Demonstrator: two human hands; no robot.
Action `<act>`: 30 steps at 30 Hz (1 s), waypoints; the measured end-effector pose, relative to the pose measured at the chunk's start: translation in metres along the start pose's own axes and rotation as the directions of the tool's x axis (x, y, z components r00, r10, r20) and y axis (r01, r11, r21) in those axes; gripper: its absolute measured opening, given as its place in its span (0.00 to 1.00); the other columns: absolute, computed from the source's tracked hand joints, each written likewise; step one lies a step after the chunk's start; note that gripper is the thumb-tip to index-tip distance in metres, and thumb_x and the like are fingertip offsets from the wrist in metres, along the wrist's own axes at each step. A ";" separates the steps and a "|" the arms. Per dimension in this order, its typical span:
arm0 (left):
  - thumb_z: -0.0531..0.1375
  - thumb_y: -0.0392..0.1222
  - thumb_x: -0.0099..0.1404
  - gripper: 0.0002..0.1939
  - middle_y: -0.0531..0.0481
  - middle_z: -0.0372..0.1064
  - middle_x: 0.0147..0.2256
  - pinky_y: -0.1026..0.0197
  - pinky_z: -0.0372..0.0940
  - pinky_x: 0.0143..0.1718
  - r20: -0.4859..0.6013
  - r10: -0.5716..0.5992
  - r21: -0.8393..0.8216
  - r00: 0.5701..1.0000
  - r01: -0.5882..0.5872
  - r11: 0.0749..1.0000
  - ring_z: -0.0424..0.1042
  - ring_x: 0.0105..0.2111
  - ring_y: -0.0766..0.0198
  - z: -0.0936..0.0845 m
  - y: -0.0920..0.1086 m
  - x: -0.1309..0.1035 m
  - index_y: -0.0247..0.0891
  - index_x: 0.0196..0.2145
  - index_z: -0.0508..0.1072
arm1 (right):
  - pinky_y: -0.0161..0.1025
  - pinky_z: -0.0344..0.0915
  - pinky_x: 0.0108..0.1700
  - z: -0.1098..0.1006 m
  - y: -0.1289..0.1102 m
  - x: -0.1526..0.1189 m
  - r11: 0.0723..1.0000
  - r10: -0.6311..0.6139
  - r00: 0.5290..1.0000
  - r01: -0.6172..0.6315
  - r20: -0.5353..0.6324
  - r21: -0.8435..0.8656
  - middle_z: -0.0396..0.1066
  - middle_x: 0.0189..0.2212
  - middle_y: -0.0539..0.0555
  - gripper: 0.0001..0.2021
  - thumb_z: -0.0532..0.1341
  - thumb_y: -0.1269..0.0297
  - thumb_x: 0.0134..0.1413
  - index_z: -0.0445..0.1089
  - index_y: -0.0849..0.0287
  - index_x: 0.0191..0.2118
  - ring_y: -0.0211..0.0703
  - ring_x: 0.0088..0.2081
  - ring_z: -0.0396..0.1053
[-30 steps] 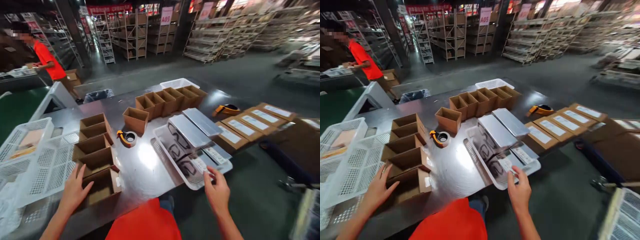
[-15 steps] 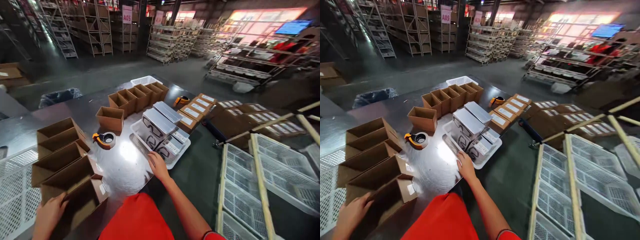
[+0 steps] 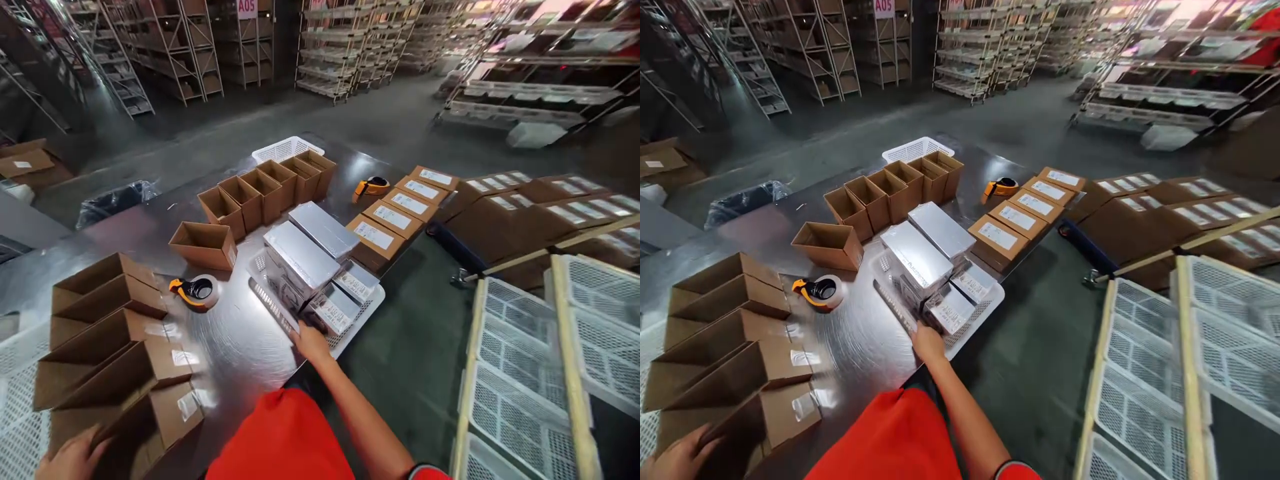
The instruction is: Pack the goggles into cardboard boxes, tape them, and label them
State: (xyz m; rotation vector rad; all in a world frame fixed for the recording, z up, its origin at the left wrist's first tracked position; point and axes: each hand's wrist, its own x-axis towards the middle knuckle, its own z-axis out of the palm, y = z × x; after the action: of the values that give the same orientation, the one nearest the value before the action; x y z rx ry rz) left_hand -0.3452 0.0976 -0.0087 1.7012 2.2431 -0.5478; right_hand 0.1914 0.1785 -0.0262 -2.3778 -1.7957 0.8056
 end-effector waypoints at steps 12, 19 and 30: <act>0.55 0.62 0.58 0.27 0.37 0.65 0.58 0.40 0.53 0.63 -0.325 -0.091 -0.641 0.941 -0.149 0.753 0.62 0.60 0.43 -0.097 0.132 -0.066 0.40 0.47 0.72 | 0.49 0.65 0.50 -0.055 -0.012 -0.057 0.546 -0.593 0.519 0.821 -0.615 0.167 0.78 0.40 0.55 0.13 0.53 0.72 0.61 0.73 0.53 0.43 0.47 0.42 0.74; 0.68 0.65 0.48 0.35 0.38 0.78 0.37 0.54 0.70 0.38 0.044 0.410 -0.952 0.911 0.163 -0.259 0.77 0.33 0.54 -0.132 0.258 -0.084 0.35 0.44 0.76 | 0.57 0.62 0.56 -0.071 -0.104 -0.049 0.273 -0.602 0.462 0.885 -0.651 0.376 0.65 0.58 0.57 0.09 0.62 0.61 0.57 0.76 0.54 0.29 0.58 0.58 0.61; 0.70 0.48 0.51 0.25 0.41 0.79 0.43 0.53 0.69 0.46 0.021 0.273 -0.939 0.962 0.113 -0.326 0.76 0.43 0.51 -0.136 0.253 -0.092 0.36 0.46 0.77 | 0.43 0.70 0.47 -0.064 -0.113 -0.054 0.231 -0.689 0.630 0.659 -0.358 0.716 0.69 0.47 0.58 0.11 0.55 0.67 0.62 0.75 0.58 0.35 0.44 0.46 0.71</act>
State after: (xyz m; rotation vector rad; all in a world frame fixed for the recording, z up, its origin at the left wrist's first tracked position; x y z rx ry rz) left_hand -0.0758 0.1404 0.1183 0.5777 1.2136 1.0429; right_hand 0.1096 0.1823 0.0875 -0.8275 -1.6454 1.1420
